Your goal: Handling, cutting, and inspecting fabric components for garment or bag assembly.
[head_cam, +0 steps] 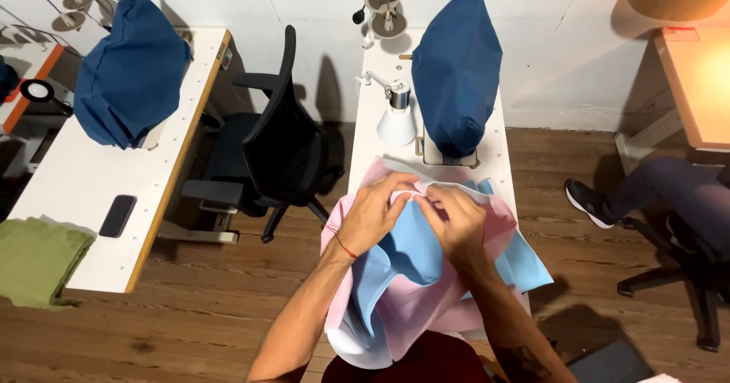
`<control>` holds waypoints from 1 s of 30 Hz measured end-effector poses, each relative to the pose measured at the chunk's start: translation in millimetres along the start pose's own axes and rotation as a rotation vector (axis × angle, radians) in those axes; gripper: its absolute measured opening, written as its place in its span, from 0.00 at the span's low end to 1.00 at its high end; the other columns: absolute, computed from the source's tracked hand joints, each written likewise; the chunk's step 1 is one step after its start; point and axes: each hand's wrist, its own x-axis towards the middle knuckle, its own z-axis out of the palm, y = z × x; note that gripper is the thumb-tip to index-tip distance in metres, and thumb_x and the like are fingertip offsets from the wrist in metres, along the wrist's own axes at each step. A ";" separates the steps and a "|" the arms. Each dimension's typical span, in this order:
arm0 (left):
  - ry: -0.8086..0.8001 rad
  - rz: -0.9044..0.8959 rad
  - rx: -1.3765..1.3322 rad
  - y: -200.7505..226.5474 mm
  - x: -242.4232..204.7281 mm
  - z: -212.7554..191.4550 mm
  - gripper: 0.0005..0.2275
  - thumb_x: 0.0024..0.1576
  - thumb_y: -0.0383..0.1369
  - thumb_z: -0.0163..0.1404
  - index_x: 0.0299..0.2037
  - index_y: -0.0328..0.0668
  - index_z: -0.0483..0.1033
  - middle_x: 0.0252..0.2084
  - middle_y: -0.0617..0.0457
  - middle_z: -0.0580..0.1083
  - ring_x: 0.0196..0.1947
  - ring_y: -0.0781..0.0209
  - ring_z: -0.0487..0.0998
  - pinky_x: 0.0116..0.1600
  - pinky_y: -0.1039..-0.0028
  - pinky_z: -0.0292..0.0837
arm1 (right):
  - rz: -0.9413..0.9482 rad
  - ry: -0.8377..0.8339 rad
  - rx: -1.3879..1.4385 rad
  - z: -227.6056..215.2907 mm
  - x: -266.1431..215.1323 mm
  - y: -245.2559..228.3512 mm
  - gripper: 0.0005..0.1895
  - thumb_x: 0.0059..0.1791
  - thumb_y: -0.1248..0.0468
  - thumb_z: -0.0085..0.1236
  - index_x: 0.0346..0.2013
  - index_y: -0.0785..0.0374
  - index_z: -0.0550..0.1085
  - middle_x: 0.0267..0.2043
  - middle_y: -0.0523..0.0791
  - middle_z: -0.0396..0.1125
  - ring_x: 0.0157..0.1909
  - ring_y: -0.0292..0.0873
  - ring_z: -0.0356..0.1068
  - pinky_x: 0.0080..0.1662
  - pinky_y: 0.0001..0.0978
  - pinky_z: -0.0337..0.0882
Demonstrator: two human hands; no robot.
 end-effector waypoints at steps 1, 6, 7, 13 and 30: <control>0.000 -0.003 -0.002 -0.2 -1.5 0.6 0.12 0.61 0.27 0.51 0.55 0.39 0.74 0.42 0.49 0.81 0.30 0.54 0.80 0.38 0.68 0.75 | 0.002 -0.003 0.000 -0.6 -2.1 0.8 0.11 0.45 0.70 0.70 0.38 0.69 0.76 0.37 0.50 0.73 0.35 0.47 0.75 0.38 0.34 0.74; 0.055 0.130 0.057 -4.3 -3.0 6.3 0.13 0.61 0.27 0.52 0.56 0.40 0.72 0.43 0.46 0.80 0.37 0.46 0.81 0.43 0.63 0.75 | -0.255 0.020 -0.157 -5.5 3.9 -4.1 0.10 0.45 0.72 0.69 0.39 0.70 0.78 0.37 0.50 0.71 0.37 0.49 0.74 0.39 0.37 0.74; 0.054 0.130 0.056 -4.1 -2.8 7.3 0.13 0.61 0.27 0.52 0.56 0.40 0.72 0.43 0.46 0.80 0.37 0.46 0.81 0.43 0.63 0.75 | -0.254 0.019 -0.159 -5.5 3.4 -0.3 0.10 0.45 0.72 0.69 0.39 0.70 0.78 0.37 0.50 0.71 0.37 0.49 0.74 0.39 0.37 0.74; 0.039 0.111 0.051 0.2 0.4 7.6 0.13 0.61 0.27 0.53 0.56 0.39 0.71 0.39 0.45 0.80 0.39 0.44 0.81 0.44 0.61 0.75 | -0.441 0.010 -0.235 -10.2 7.7 11.6 0.08 0.44 0.73 0.68 0.36 0.70 0.79 0.34 0.49 0.70 0.36 0.49 0.73 0.38 0.38 0.73; 0.197 0.155 0.020 -18.4 14.3 4.4 0.12 0.62 0.23 0.49 0.55 0.40 0.72 0.41 0.46 0.80 0.39 0.50 0.82 0.43 0.66 0.76 | -0.305 -0.250 -0.087 -19.3 -5.4 30.5 0.07 0.44 0.77 0.58 0.33 0.69 0.69 0.42 0.51 0.73 0.38 0.48 0.75 0.36 0.34 0.74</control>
